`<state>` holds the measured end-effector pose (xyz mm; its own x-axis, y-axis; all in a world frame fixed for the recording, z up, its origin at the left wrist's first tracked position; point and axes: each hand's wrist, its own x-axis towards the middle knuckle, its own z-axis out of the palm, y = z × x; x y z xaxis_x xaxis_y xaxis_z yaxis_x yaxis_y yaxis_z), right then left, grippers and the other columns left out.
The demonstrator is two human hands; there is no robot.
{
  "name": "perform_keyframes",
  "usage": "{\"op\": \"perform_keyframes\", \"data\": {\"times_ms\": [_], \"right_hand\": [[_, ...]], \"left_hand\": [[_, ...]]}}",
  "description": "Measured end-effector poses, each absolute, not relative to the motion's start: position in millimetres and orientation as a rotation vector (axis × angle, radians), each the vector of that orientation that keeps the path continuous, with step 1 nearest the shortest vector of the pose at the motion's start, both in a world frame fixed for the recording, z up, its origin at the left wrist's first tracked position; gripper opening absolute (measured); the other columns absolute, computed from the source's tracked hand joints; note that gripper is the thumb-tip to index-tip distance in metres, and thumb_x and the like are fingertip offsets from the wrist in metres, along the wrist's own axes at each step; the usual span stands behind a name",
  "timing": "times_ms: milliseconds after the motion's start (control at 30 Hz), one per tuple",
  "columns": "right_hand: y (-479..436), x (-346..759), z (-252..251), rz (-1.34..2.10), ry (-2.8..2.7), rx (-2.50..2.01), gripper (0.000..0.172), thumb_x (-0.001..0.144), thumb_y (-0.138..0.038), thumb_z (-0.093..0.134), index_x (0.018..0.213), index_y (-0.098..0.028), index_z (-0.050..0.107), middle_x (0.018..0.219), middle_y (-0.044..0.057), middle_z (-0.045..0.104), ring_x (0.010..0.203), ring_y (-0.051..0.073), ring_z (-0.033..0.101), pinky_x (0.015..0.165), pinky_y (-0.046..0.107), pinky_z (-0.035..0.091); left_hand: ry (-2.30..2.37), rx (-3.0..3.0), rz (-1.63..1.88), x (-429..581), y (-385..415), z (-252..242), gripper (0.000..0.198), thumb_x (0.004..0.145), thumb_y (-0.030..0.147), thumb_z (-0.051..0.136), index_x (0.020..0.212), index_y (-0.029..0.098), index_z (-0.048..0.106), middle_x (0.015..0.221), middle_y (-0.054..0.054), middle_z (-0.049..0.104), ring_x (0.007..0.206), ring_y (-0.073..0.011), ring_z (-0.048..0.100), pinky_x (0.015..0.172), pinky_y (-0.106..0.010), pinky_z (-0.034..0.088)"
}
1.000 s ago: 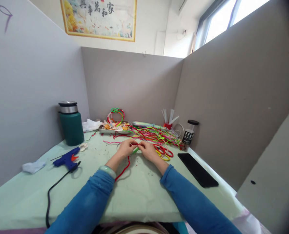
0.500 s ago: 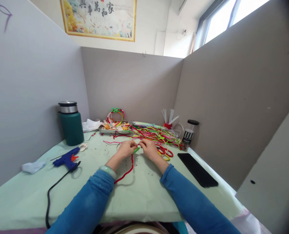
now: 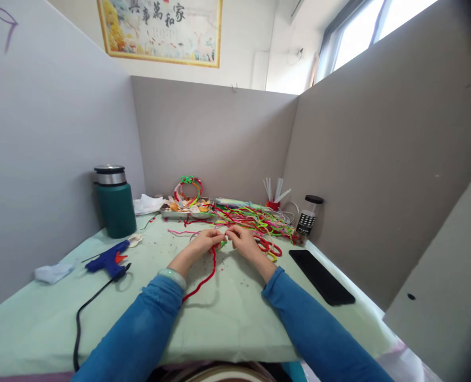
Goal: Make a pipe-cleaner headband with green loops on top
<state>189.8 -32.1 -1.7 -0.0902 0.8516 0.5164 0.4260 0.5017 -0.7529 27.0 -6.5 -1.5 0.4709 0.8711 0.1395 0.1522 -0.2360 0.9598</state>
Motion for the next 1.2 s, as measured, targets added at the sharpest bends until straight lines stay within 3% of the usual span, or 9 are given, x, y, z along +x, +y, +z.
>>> {"op": "perform_keyframes", "data": {"times_ms": [133, 267, 467, 667, 933, 1200], "right_hand": [[-29.3, 188.4, -4.0, 0.702, -1.585, -1.114, 0.025, 0.080, -0.041, 0.048, 0.076, -0.017, 0.056, 0.060, -0.002, 0.055, 0.044, 0.008, 0.045, 0.043, 0.020, 0.033], [-28.6, 189.9, -4.5, 0.852, -1.538, -1.102, 0.032, 0.078, -0.045, 0.050, 0.064, -0.017, 0.052, 0.049, -0.004, 0.048, 0.039, 0.007, 0.041, 0.040, 0.020, 0.030], [-28.5, 189.8, -3.2, 1.044, -1.415, -1.016, 0.023, 0.070, -0.038, 0.057, 0.062, -0.017, 0.051, 0.048, -0.005, 0.047, 0.040, 0.007, 0.039, 0.041, 0.020, 0.029], [-25.4, 189.1, -3.2, 0.649, -1.459, -1.175, 0.012, 0.069, -0.027, 0.054, 0.063, -0.017, 0.054, 0.048, -0.005, 0.047, 0.042, 0.008, 0.041, 0.043, 0.020, 0.030], [-29.7, 188.8, -3.9, 0.792, -1.592, -1.079, 0.019, 0.073, -0.033, 0.052, 0.065, -0.017, 0.053, 0.048, -0.005, 0.047, 0.042, 0.007, 0.040, 0.041, 0.019, 0.029], [-30.8, 187.6, -2.0, 0.804, -1.486, -1.104, 0.026, 0.074, -0.041, 0.053, 0.065, -0.018, 0.052, 0.048, -0.005, 0.047, 0.039, 0.008, 0.040, 0.039, 0.020, 0.028]], "left_hand": [[0.878, 1.596, 0.922, 26.0, -6.1, 0.6, 0.033, 0.064, 0.045, 0.066, 0.064, 0.014, 0.056, 0.058, 0.001, 0.051, 0.047, -0.0065, 0.039, 0.046, -0.021, 0.025], [0.873, 1.590, 0.919, 24.0, -3.9, -2.4, 0.031, 0.063, 0.043, 0.067, 0.070, 0.014, 0.059, 0.060, 0.000, 0.055, 0.047, -0.0068, 0.041, 0.046, -0.021, 0.026], [0.867, 1.662, 0.910, 24.8, -2.2, -5.8, 0.030, 0.063, 0.040, 0.068, 0.074, 0.012, 0.064, 0.058, -0.002, 0.058, 0.049, -0.0086, 0.045, 0.047, -0.021, 0.028], [0.836, 1.714, 0.862, 25.8, -2.4, -4.8, 0.029, 0.066, 0.040, 0.066, 0.077, 0.013, 0.066, 0.057, -0.001, 0.057, 0.047, -0.0081, 0.042, 0.046, -0.021, 0.026], [0.904, 1.687, 0.840, 26.2, -3.4, -7.1, 0.039, 0.066, 0.051, 0.064, 0.070, 0.012, 0.062, 0.059, -0.003, 0.059, 0.043, -0.0061, 0.037, 0.044, -0.021, 0.024], [0.873, 1.583, 0.905, 24.7, -3.6, -1.9, 0.030, 0.064, 0.042, 0.066, 0.062, 0.013, 0.056, 0.050, 0.002, 0.050, 0.042, -0.0061, 0.039, 0.044, -0.021, 0.026]]}}
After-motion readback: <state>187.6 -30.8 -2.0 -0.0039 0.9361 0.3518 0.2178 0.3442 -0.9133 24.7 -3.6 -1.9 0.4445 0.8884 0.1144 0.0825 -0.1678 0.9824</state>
